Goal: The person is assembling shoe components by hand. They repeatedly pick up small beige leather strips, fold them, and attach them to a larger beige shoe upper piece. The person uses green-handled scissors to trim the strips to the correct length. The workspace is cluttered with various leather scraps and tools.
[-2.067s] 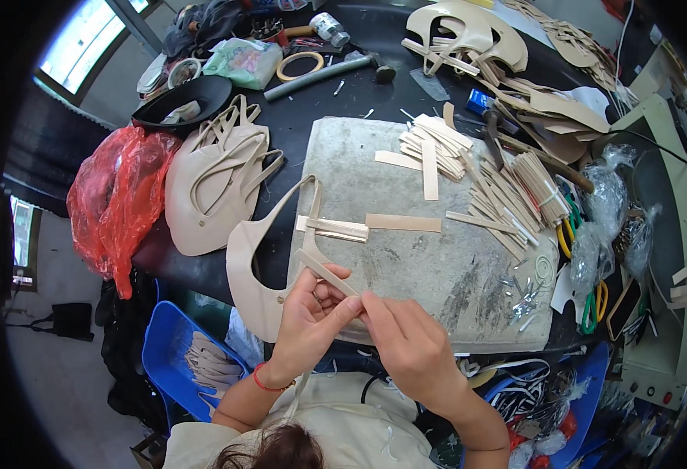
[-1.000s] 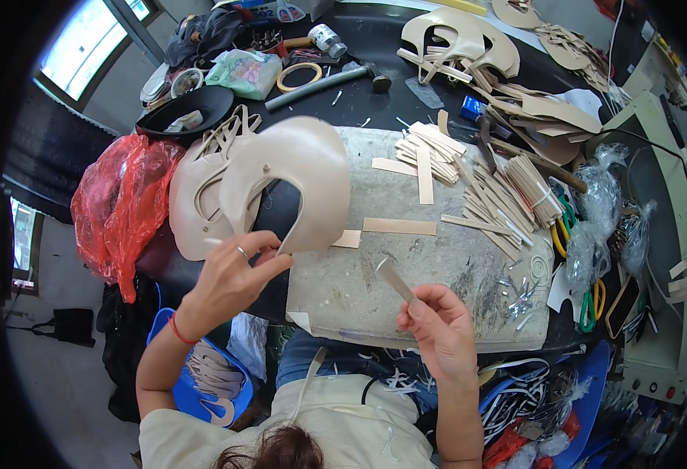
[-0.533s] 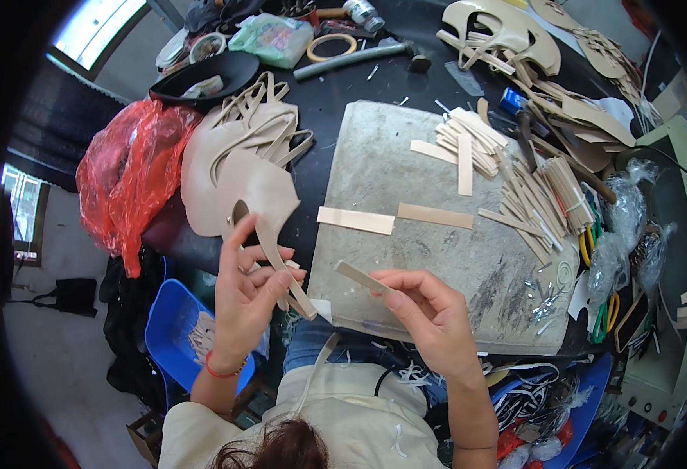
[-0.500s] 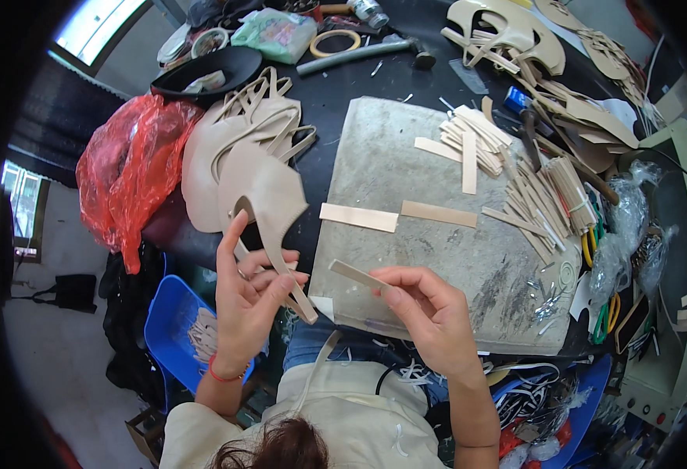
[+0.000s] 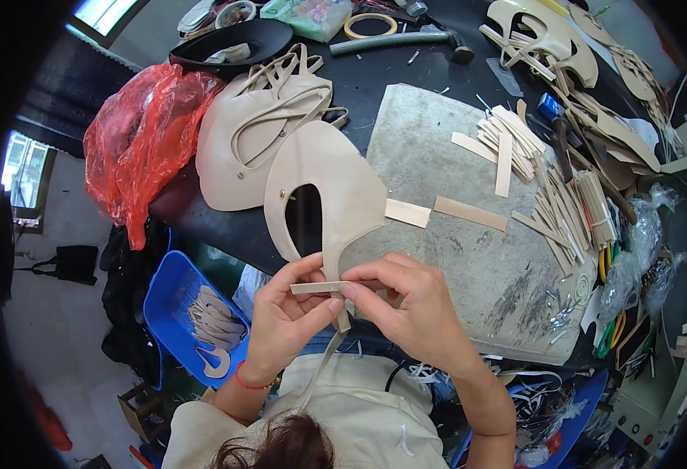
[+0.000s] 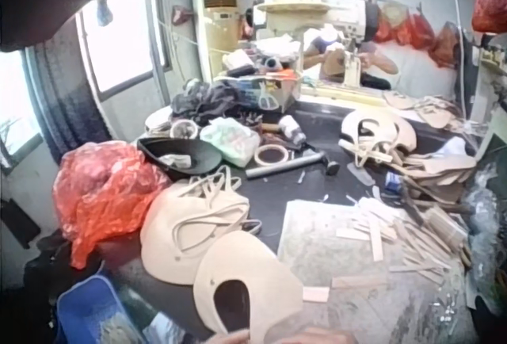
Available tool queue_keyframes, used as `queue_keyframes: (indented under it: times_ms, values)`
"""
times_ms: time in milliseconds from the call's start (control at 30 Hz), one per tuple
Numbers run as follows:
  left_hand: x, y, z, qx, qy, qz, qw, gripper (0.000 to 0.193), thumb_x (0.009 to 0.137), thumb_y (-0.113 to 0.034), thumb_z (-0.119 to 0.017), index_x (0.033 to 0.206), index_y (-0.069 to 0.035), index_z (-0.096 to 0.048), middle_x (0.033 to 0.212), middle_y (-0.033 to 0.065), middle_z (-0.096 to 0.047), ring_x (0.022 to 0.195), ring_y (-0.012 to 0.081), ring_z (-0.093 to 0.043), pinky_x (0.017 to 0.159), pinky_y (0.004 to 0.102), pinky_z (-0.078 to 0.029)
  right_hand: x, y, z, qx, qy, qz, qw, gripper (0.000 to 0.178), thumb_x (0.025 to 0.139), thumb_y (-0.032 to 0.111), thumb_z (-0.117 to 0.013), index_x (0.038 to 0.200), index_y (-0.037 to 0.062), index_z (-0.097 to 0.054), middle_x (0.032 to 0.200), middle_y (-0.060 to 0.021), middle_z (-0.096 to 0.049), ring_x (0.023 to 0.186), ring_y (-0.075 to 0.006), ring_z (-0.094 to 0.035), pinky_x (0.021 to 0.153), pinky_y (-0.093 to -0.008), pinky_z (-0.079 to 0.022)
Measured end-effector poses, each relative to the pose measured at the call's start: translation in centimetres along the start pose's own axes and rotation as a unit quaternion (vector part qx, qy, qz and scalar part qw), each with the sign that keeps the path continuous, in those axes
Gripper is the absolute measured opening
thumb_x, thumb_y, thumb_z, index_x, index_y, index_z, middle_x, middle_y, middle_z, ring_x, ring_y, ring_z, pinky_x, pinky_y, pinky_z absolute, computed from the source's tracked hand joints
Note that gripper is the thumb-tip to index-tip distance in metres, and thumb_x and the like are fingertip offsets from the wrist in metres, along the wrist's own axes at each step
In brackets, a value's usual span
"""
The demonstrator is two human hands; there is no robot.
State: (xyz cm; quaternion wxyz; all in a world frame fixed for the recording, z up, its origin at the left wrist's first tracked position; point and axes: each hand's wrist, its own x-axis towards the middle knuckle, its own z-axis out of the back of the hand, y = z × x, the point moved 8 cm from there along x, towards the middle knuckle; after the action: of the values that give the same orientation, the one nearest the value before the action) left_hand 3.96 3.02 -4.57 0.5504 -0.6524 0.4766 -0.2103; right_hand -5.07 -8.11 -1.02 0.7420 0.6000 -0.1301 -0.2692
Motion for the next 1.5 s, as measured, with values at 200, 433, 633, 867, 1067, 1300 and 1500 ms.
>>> queue_keyframes:
  times_ms: [200, 433, 633, 867, 1067, 1300, 1500]
  values:
    - [-0.4, -0.2, 0.5, 0.02, -0.006, 0.022, 1.0, 0.043, 0.085, 0.005, -0.062, 0.125, 0.006, -0.048, 0.104, 0.0083, -0.054, 0.094, 0.0133, -0.059, 0.078, 0.0236, -0.053, 0.1, -0.5, -0.8, -0.02, 0.011, -0.006, 1.0, 0.013, 0.081, 0.009, -0.068, 0.091, 0.0005, -0.068, 0.077, -0.0076, -0.062, 0.063, -0.013, -0.058, 0.055, -0.0256, -0.045]
    - [-0.4, 0.2, 1.1, -0.074, -0.011, 0.038, 0.996, 0.035, 0.091, 0.0, -0.058, 0.124, 0.006, -0.046, 0.108, 0.0104, -0.055, 0.096, 0.0176, -0.062, 0.079, 0.0256, -0.054, -0.1, -1.1, -1.8, 0.049, 0.043, -0.026, 0.998, 0.012, 0.082, 0.008, -0.068, 0.09, -0.0008, -0.067, 0.077, -0.006, -0.061, 0.064, -0.0108, -0.056, 0.057, -0.0243, -0.044]
    - [-0.8, 0.6, 2.1, 0.022, -0.038, 0.032, 0.999, 0.03, 0.093, -0.004, -0.056, 0.121, 0.006, -0.051, 0.1, 0.0098, -0.063, 0.089, 0.0125, -0.063, 0.077, 0.0248, -0.053, -0.4, -0.7, -2.0, 0.066, 0.021, -0.028, 0.997, 0.011, 0.082, 0.008, -0.068, 0.089, -0.0006, -0.067, 0.078, -0.0059, -0.061, 0.067, -0.0109, -0.058, 0.059, -0.0247, -0.046]
    - [-0.9, 0.8, 1.2, -0.004, 0.022, 0.077, 0.997, 0.023, 0.093, -0.006, -0.059, 0.111, 0.008, -0.059, 0.1, 0.0122, -0.068, 0.089, 0.013, -0.065, 0.077, 0.0234, -0.053, -1.5, -0.3, -1.8, 0.007, -0.05, -0.048, 0.998, 0.022, 0.083, 0.006, -0.067, 0.095, -0.0008, -0.05, 0.078, -0.013, -0.062, 0.067, -0.0182, -0.065, 0.059, -0.0289, -0.051]
    - [-0.9, 1.2, 1.1, 0.022, -0.014, 0.048, 0.998, 0.022, 0.093, -0.008, -0.059, 0.109, 0.009, -0.059, 0.095, 0.0133, -0.068, 0.085, 0.0144, -0.066, 0.075, 0.0246, -0.054, -2.6, -0.2, -1.1, -0.032, -0.075, 0.017, 0.996, 0.019, 0.086, 0.002, -0.064, 0.095, -0.0003, -0.047, 0.083, -0.0154, -0.062, 0.073, -0.0227, -0.067, 0.061, -0.0317, -0.052]
    - [-1.0, 1.3, 0.7, 0.037, -0.025, 0.056, 0.997, 0.022, 0.094, -0.01, -0.057, 0.106, 0.009, -0.058, 0.094, 0.0135, -0.068, 0.084, 0.0134, -0.066, 0.074, 0.0236, -0.054, -2.5, 0.2, -0.6, -0.052, -0.067, -0.004, 0.996, 0.017, 0.086, 0.0, -0.062, 0.096, -0.0008, -0.049, 0.086, -0.0172, -0.062, 0.076, -0.0267, -0.067, 0.063, -0.0329, -0.052]
    - [-1.0, 1.5, 0.3, 0.038, -0.014, 0.071, 0.997, 0.02, 0.096, -0.01, -0.054, 0.107, 0.006, -0.056, 0.095, 0.0103, -0.066, 0.082, 0.012, -0.065, 0.075, 0.0239, -0.053, -2.3, 0.1, -0.5, -0.06, -0.073, 0.003, 0.996, 0.016, 0.085, 0.0, -0.062, 0.097, -0.0012, -0.052, 0.085, -0.0167, -0.063, 0.076, -0.027, -0.067, 0.063, -0.034, -0.052]
